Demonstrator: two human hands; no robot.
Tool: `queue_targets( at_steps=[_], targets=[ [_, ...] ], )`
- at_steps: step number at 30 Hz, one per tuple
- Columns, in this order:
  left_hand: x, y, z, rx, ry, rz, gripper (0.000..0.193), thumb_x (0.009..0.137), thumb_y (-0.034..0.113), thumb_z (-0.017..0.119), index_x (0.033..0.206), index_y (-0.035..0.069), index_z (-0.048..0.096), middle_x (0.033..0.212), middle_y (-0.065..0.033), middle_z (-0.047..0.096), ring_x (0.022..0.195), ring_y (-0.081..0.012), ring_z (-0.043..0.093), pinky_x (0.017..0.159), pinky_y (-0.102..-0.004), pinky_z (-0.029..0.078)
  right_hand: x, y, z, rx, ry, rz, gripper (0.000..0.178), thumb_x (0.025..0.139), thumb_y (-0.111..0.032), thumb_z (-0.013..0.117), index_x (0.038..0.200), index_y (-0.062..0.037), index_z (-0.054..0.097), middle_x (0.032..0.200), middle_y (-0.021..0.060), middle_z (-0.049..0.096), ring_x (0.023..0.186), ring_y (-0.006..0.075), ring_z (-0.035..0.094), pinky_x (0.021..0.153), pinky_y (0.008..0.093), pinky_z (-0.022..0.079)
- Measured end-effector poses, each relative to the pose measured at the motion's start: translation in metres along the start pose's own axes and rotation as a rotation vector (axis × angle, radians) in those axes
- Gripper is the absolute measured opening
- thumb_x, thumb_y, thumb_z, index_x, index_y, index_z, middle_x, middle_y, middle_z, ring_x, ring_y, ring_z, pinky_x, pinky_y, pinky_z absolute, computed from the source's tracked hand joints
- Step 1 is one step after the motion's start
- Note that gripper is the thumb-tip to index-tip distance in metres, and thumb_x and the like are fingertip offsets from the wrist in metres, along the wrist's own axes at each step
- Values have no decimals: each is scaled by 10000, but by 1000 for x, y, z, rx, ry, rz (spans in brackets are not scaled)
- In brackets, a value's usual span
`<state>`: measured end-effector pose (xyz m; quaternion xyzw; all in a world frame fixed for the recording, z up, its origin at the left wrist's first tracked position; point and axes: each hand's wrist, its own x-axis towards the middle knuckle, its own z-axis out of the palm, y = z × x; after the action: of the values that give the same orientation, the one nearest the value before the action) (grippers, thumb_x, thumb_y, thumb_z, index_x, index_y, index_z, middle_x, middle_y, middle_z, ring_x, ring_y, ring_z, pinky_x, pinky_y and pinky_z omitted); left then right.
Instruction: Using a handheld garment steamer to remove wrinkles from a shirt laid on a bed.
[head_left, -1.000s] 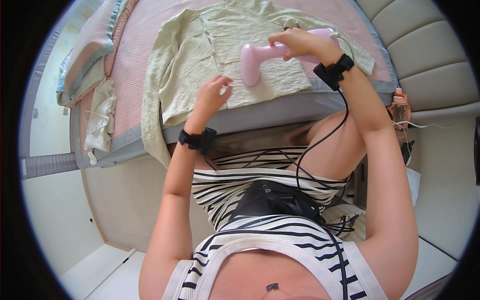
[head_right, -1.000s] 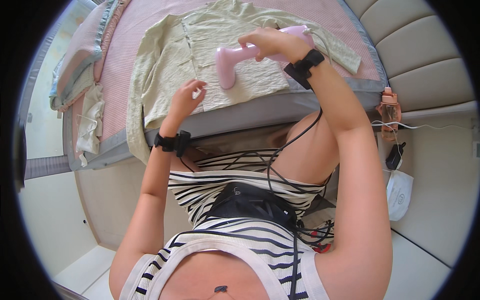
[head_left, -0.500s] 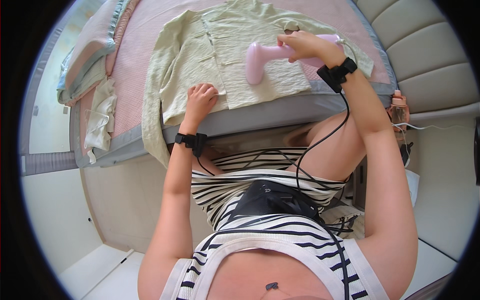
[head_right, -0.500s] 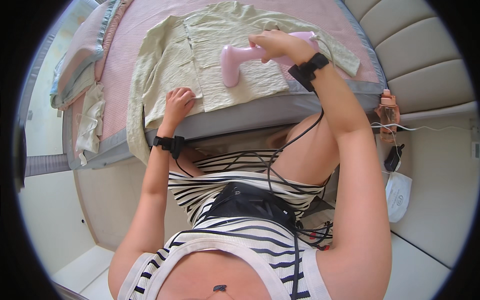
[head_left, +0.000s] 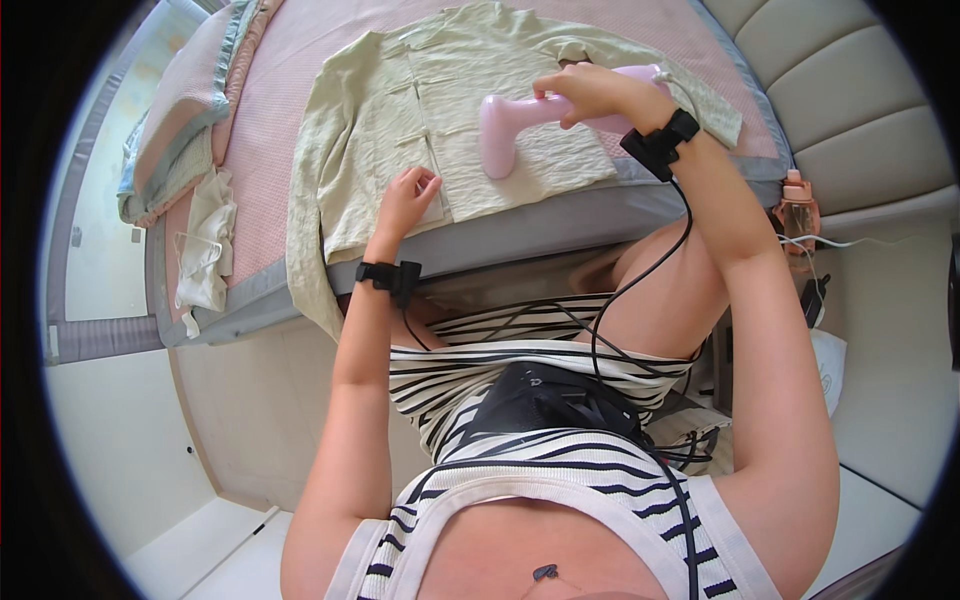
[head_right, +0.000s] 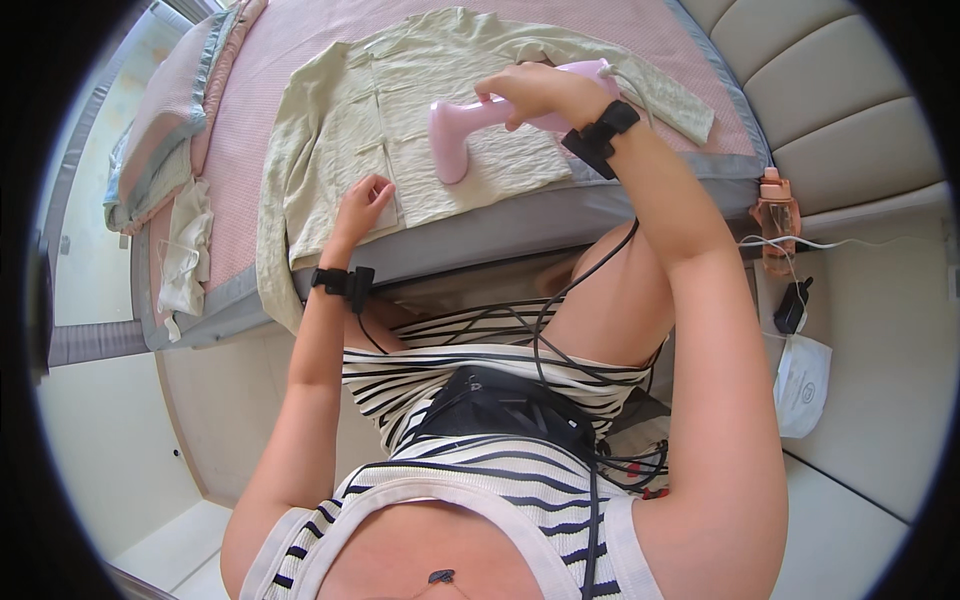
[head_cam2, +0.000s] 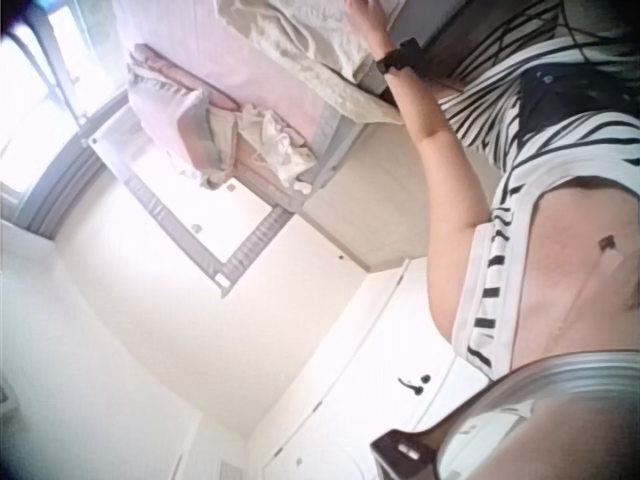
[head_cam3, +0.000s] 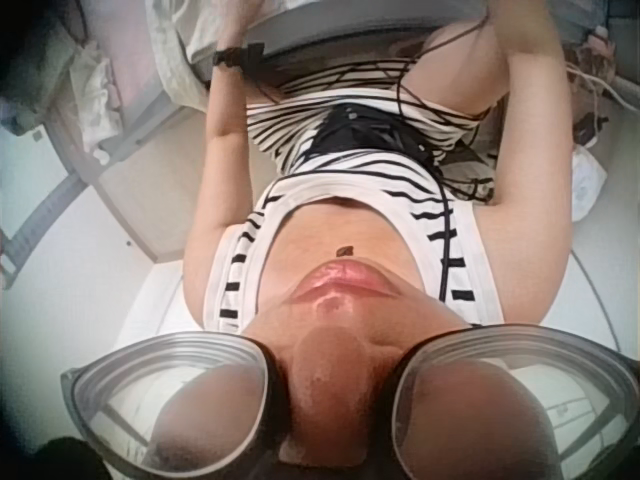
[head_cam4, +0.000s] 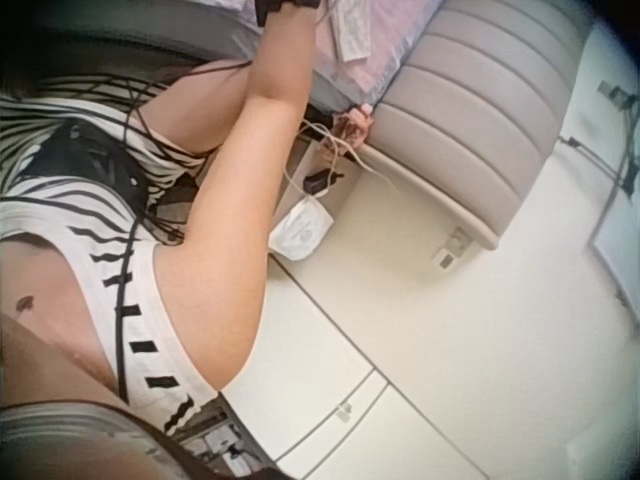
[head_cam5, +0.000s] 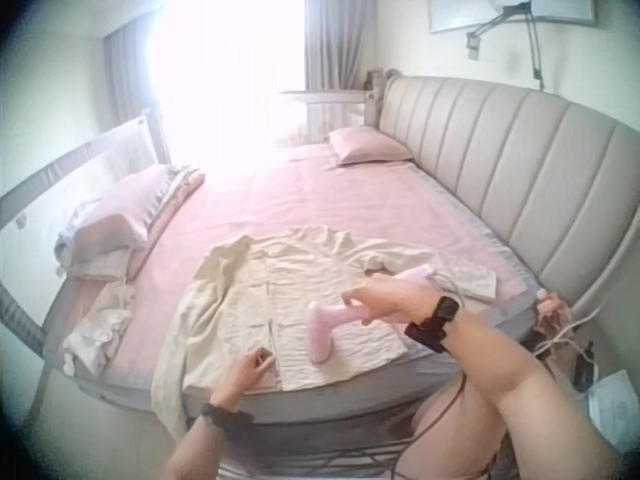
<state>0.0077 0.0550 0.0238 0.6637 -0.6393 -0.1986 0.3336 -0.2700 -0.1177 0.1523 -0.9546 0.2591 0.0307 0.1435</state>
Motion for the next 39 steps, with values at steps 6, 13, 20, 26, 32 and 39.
queue_targets(
  at_steps=[6, 13, 20, 26, 32, 39],
  targets=[
    [18, -16, 19, 118, -38, -127, 351, 733, 405, 643, 802, 62, 674, 701, -86, 592, 681, -225, 571, 636, -347, 447, -11, 14, -13, -56, 33, 0, 479, 580, -92, 746, 1016, -106, 550, 854, 147, 613, 861, 330, 581, 731, 408, 443],
    [25, -44, 25, 38, -186, -242, 368, 711, 404, 654, 808, 50, 680, 709, -91, 619, 690, -222, 580, 654, -350, 444, -9, 19, -14, -71, -6, 56, 487, 583, -106, 741, 1029, -117, 546, 894, 125, 606, 893, 314, 568, 769, 413, 429],
    [-3, -7, 7, -79, 266, -229, 228, 774, 231, 624, 750, 5, 602, 633, -83, 559, 608, -202, 536, 576, -303, 418, -9, 20, -10, -58, -6, 23, 496, 591, -116, 750, 1043, -120, 545, 898, 130, 613, 908, 317, 567, 762, 420, 434],
    [-10, -10, -4, -28, 295, -134, 197, 788, 184, 616, 847, 12, 543, 737, -91, 556, 693, -201, 529, 627, -321, 417, -6, 18, -4, -64, 49, 8, 473, 578, -78, 738, 1008, -95, 540, 830, 141, 622, 826, 337, 587, 717, 419, 441],
    [-1, -16, 19, 167, 311, 212, 565, 756, 316, 669, 1185, 27, 442, 1115, -144, 518, 1083, -296, 467, 929, -422, 335, -2, 13, -4, -41, 56, -34, 474, 574, -84, 744, 1003, -101, 543, 831, 138, 622, 827, 334, 588, 713, 416, 443],
    [-2, -23, 22, 141, 179, 210, 785, 763, 371, 658, 1358, 59, 251, 1336, -109, 403, 1323, -307, 229, 1063, -511, 105, -6, 21, -5, -50, -6, 16, 469, 591, -113, 749, 1012, -117, 543, 881, 135, 615, 848, 323, 580, 740, 410, 440]
  ],
)
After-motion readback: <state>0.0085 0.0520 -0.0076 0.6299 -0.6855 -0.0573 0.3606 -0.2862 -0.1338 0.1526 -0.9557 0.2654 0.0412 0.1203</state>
